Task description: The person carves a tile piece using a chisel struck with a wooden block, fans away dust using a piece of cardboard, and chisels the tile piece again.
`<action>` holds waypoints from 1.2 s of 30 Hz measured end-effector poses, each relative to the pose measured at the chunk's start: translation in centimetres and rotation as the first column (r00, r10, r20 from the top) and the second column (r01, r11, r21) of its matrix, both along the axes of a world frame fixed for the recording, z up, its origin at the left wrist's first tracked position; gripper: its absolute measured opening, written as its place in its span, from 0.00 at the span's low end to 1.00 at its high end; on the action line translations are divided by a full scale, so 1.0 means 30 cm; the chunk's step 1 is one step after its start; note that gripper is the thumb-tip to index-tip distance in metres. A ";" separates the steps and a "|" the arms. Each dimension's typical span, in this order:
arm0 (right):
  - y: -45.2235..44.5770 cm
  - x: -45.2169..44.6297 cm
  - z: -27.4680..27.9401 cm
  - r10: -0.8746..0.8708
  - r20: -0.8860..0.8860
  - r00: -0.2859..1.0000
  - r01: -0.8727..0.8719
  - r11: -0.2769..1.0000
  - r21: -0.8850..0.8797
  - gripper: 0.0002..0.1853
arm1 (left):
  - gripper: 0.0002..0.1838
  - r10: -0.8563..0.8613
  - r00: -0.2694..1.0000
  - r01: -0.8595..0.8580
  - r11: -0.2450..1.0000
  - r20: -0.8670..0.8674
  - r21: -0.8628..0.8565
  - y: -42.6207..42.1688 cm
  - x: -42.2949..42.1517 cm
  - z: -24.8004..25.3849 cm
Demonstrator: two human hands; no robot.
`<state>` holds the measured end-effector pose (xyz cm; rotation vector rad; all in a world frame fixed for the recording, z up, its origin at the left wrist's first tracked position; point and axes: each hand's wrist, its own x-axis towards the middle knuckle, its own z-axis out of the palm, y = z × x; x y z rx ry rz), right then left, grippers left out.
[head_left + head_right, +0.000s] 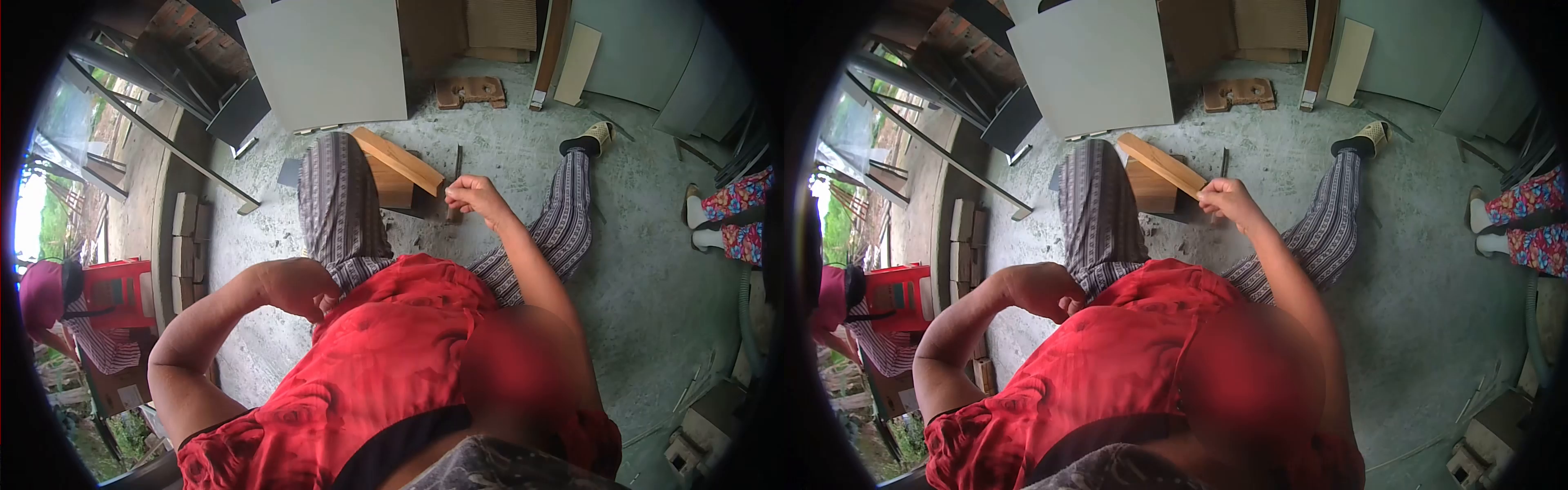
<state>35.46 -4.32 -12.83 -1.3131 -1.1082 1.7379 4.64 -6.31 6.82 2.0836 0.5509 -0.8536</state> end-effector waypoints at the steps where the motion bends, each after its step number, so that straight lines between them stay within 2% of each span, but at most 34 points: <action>1: 0.026 0.009 -0.034 -0.099 0.042 0.994 0.100 0.995 -0.021 0.10 | 0.09 0.029 0.999 -0.031 0.998 -0.042 -0.046 0.021 0.039 0.061; 2: 0.048 0.015 -0.074 -0.195 0.087 0.977 0.199 0.979 -0.038 0.10 | 0.10 0.097 0.995 -0.097 0.995 0.004 -0.017 0.050 0.071 0.107; 3: 0.069 0.018 -0.123 -0.186 0.086 0.979 0.190 0.981 -0.040 0.10 | 0.11 0.165 0.985 -0.166 0.986 0.051 0.012 0.087 0.099 0.142; 5: 0.112 0.011 -0.258 -0.279 0.252 0.927 0.269 0.960 0.072 0.13 | 0.13 0.239 0.959 -0.264 0.948 0.152 0.177 0.173 0.151 0.181; 6: 0.128 0.014 -0.358 -0.265 0.347 0.900 0.245 0.964 0.102 0.18 | 0.14 0.270 0.946 -0.305 0.929 0.178 0.209 0.229 0.163 0.168; 7: 0.129 0.008 -0.371 -0.251 0.346 0.904 0.233 0.968 0.092 0.18 | 0.16 0.301 0.932 -0.345 0.908 0.203 0.238 0.288 0.170 0.151; 8: 0.122 -0.003 -0.387 -0.230 0.576 0.784 0.180 0.973 0.143 0.22 | 0.17 0.309 0.932 -0.355 0.881 0.187 0.314 0.347 0.170 0.116; 9: 0.121 -0.016 -0.396 -0.216 0.765 0.606 0.116 0.976 0.184 0.25 | 0.19 0.314 0.934 -0.357 0.848 0.172 0.392 0.410 0.161 0.064; 10: 0.129 -0.024 -0.373 -0.171 0.757 0.630 0.108 0.985 0.133 0.32 | 0.19 0.323 0.925 -0.378 0.824 0.198 0.422 0.484 0.128 -0.017; 11: 0.133 -0.037 -0.370 -0.169 0.754 0.635 0.111 0.986 0.128 0.32 | 0.20 0.328 0.918 -0.396 0.800 0.224 0.451 0.552 0.088 -0.118; 13: 0.148 -0.058 -0.362 -0.244 0.672 0.699 0.086 0.962 0.259 0.36 | 0.20 0.665 0.743 -0.646 0.681 0.079 0.344 0.647 0.040 -0.307; 14: 0.146 -0.068 -0.346 -0.216 0.605 0.766 0.078 0.966 0.247 0.39 | 0.21 0.785 0.605 -0.789 0.571 0.131 0.227 0.663 -0.005 -0.441; 15: 0.146 -0.077 -0.350 -0.222 0.607 0.763 0.082 0.965 0.250 0.39 | 0.22 0.881 0.445 -0.895 0.435 0.161 0.098 0.677 -0.049 -0.579; 17: 0.140 -0.095 -0.378 -0.194 0.680 0.707 -0.074 0.936 0.344 0.42 | 0.23 0.990 0.119 -0.984 0.127 0.070 -0.126 0.635 -0.096 -0.817; 19: 0.135 -0.102 -0.387 -0.139 0.691 0.709 -0.098 0.951 0.292 0.45 | 0.28 1.000 -0.017 -0.999 -0.016 -0.010 0.030 0.564 -0.104 -1.044; 21: 0.128 -0.105 -0.387 -0.046 0.670 0.741 -0.169 0.953 0.253 0.46 | 0.34 0.986 -0.151 -0.988 -0.152 -0.077 -0.003 0.486 -0.099 -1.150; 24: 0.142 -0.124 -0.371 -0.027 0.618 0.785 -0.123 0.972 0.199 0.47 | 0.35 0.871 -0.387 -0.832 -0.471 -0.301 -0.294 0.394 -0.070 -1.203; 25: 0.150 -0.129 -0.371 -0.040 0.603 0.797 -0.079 0.982 0.170 0.47 | 0.35 0.868 -0.387 -0.827 -0.476 -0.311 -0.301 0.393 -0.070 -1.220; 27: 0.171 -0.137 -0.377 -0.035 0.621 0.783 -0.062 0.989 0.134 0.48 | 0.40 0.862 -0.357 -0.673 -0.505 -0.360 -0.540 0.407 -0.065 -1.265; 29: 0.191 -0.148 -0.408 -0.029 0.637 0.770 -0.044 0.994 0.098 0.49 | 0.40 0.851 -0.387 -0.675 -0.523 -0.355 -0.520 0.427 -0.050 -1.322; 31: 0.202 -0.171 -0.466 -0.091 0.596 0.798 -0.007 0.987 0.161 0.49 | 0.40 0.817 -0.570 -0.788 -0.573 -0.086 -0.223 0.423 0.022 -1.195; 33: 0.228 -0.198 -0.469 -0.111 0.617 0.779 -0.003 0.983 0.181 0.48 | 0.41 0.813 -0.580 -0.791 -0.579 -0.060 -0.198 0.421 0.029 -1.206; 35: 0.259 -0.216 -0.446 -0.135 0.621 0.772 0.071 0.989 0.128 0.41 | 0.41 0.768 -0.617 -0.787 -0.602 0.174 -0.133 0.414 0.043 -1.233; 36: 0.272 -0.215 -0.459 -0.119 0.624 0.772 0.054 0.991 0.122 0.41 | 0.41 0.783 -0.593 -0.804 -0.588 0.190 -0.090 0.421 0.044 -1.225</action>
